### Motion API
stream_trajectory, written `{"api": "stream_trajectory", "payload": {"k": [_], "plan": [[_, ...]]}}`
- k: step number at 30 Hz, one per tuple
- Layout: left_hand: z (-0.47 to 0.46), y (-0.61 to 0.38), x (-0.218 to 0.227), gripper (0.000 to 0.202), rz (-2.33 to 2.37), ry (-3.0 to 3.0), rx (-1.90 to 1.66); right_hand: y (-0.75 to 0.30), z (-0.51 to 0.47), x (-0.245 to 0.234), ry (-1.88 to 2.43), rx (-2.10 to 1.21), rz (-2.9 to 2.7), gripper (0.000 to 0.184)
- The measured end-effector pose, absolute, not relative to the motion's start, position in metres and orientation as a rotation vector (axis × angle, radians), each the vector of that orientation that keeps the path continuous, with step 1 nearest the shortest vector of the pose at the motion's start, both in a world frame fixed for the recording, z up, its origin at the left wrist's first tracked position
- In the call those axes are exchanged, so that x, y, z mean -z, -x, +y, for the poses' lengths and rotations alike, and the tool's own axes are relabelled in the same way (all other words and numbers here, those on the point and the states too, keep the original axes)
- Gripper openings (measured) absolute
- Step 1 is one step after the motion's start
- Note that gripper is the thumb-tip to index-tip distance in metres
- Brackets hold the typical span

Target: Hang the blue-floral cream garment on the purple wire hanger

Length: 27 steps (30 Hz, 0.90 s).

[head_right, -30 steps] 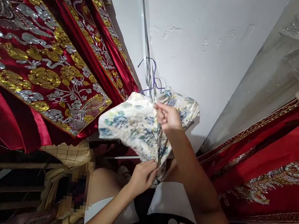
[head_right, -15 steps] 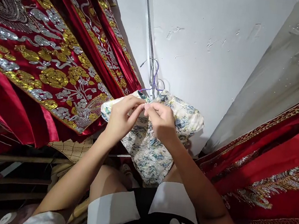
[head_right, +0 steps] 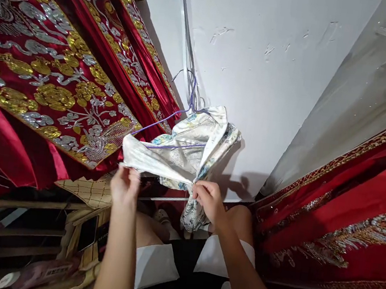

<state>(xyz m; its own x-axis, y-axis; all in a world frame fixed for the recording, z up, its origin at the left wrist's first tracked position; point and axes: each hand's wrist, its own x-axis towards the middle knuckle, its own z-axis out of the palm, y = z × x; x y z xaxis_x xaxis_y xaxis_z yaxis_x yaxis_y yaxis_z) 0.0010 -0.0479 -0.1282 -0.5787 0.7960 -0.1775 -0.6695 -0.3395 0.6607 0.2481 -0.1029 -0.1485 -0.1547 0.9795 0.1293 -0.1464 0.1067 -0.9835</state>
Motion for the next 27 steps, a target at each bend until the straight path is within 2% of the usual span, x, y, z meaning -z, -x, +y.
{"api": "stream_trajectory", "payload": {"k": [3, 6, 9, 13, 16, 19, 21, 24, 27], "plan": [[-0.067, -0.037, 0.185, 0.024, 0.902, -0.122, -1.883, -0.250, -0.127, 0.164, 0.977, -1.375, -1.148, 0.036], [-0.080, -0.061, 0.214, 0.023, 0.882, -0.059, -1.849, -0.260, -0.144, 0.189, 1.076, -1.587, -1.220, 0.033], [-0.088, -0.066, 0.209, 0.016, 0.756, -0.210, -1.841, -0.271, -0.151, 0.207, 1.123, -1.825, -1.417, 0.026], [-0.111, -0.072, 0.182, 0.036, 0.777, -0.752, -1.690, -0.270, -0.144, 0.209, 1.151, -1.762, -1.455, 0.026], [-0.134, -0.081, 0.179, 0.053, 0.836, -1.181, -1.372, -0.263, -0.138, 0.207, 1.159, -1.655, -1.412, 0.032], [-0.151, -0.086, 0.198, 0.063, 0.770, -1.278, -1.024, -0.254, -0.137, 0.212, 1.111, -1.678, -1.546, 0.034], [-0.157, -0.088, 0.214, 0.057, 0.848, -1.238, -0.958, -0.248, -0.139, 0.219, 1.081, -1.732, -1.622, 0.037], [-0.157, -0.091, 0.231, 0.046, 1.006, -1.092, -1.095, -0.243, -0.141, 0.227, 1.087, -1.754, -1.644, 0.041], [-0.152, -0.087, 0.236, 0.047, 1.024, -1.012, -1.155, -0.245, -0.141, 0.229, 1.115, -1.679, -1.644, 0.039]]}}
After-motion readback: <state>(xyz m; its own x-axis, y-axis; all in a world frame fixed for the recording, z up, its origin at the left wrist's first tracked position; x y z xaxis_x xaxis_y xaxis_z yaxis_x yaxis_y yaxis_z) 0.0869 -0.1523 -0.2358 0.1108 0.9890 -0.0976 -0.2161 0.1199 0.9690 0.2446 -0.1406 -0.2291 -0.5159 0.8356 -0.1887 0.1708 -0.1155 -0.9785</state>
